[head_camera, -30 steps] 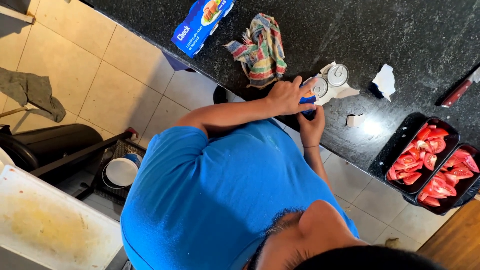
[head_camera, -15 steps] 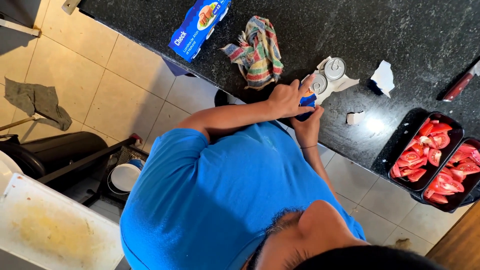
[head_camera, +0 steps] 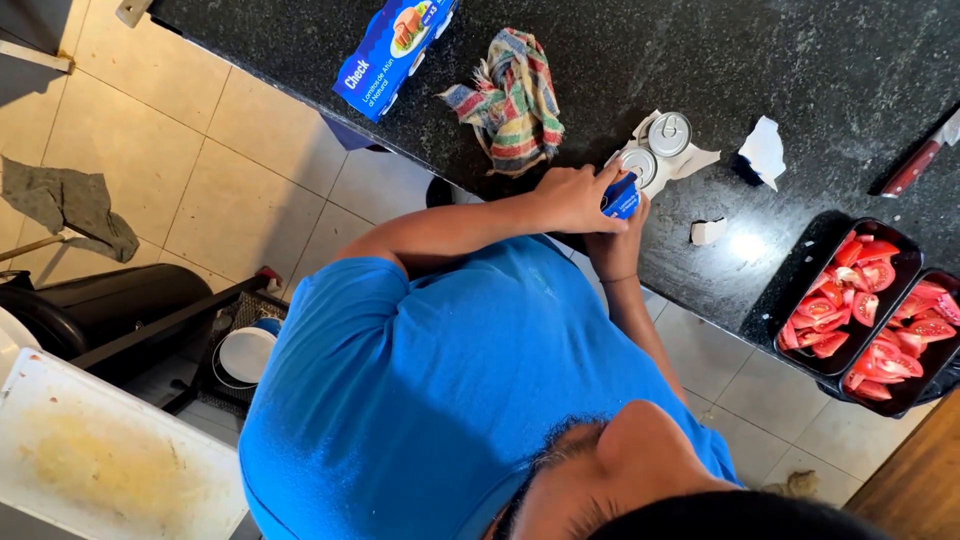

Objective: Opening several small cans with a manual opener, emptying the contents into a pan, and stirring the food on a stove.

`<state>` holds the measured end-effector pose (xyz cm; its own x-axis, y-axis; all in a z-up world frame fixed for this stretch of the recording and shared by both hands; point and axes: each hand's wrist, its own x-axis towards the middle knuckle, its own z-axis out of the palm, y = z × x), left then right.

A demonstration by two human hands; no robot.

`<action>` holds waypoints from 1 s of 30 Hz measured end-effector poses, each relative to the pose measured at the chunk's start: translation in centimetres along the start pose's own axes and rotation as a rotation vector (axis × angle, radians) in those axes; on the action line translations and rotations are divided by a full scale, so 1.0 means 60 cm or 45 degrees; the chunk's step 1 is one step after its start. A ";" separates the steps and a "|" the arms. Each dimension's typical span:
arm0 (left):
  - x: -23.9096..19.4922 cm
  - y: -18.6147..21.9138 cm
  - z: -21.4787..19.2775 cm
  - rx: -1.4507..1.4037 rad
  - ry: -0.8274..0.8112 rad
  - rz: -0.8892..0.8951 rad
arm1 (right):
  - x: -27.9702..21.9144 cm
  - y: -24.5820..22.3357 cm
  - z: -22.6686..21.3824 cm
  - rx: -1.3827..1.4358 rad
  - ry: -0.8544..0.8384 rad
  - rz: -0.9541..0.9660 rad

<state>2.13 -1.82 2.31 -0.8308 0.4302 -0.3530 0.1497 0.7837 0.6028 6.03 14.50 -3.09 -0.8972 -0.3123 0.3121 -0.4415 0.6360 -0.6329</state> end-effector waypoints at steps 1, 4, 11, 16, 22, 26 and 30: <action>0.008 -0.010 0.013 -0.002 0.004 0.000 | 0.002 0.001 0.003 -0.002 -0.002 -0.004; 0.011 -0.034 0.018 -0.032 0.028 0.011 | 0.014 0.003 0.003 -0.411 0.054 -0.225; -0.036 -0.048 -0.019 -0.083 -0.023 0.174 | 0.081 -0.007 -0.051 -0.495 -0.378 0.020; -0.061 -0.054 -0.026 -0.023 0.033 0.270 | 0.142 0.069 -0.049 -0.587 -0.283 -0.267; -0.052 -0.041 -0.030 0.069 -0.066 0.187 | 0.211 0.035 -0.032 -0.469 -0.295 -0.341; -0.056 -0.048 -0.038 0.031 -0.061 0.184 | 0.263 0.044 0.002 -0.529 -0.242 -0.204; -0.051 -0.065 -0.016 -0.028 -0.046 0.194 | 0.304 0.059 0.033 -0.551 -0.192 -0.192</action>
<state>3.56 -6.63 1.73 -0.7795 0.5598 -0.2812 0.2609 0.6982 0.6667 -11.90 9.67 -1.04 -0.8277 -0.5018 0.2514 -0.5542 0.8012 -0.2255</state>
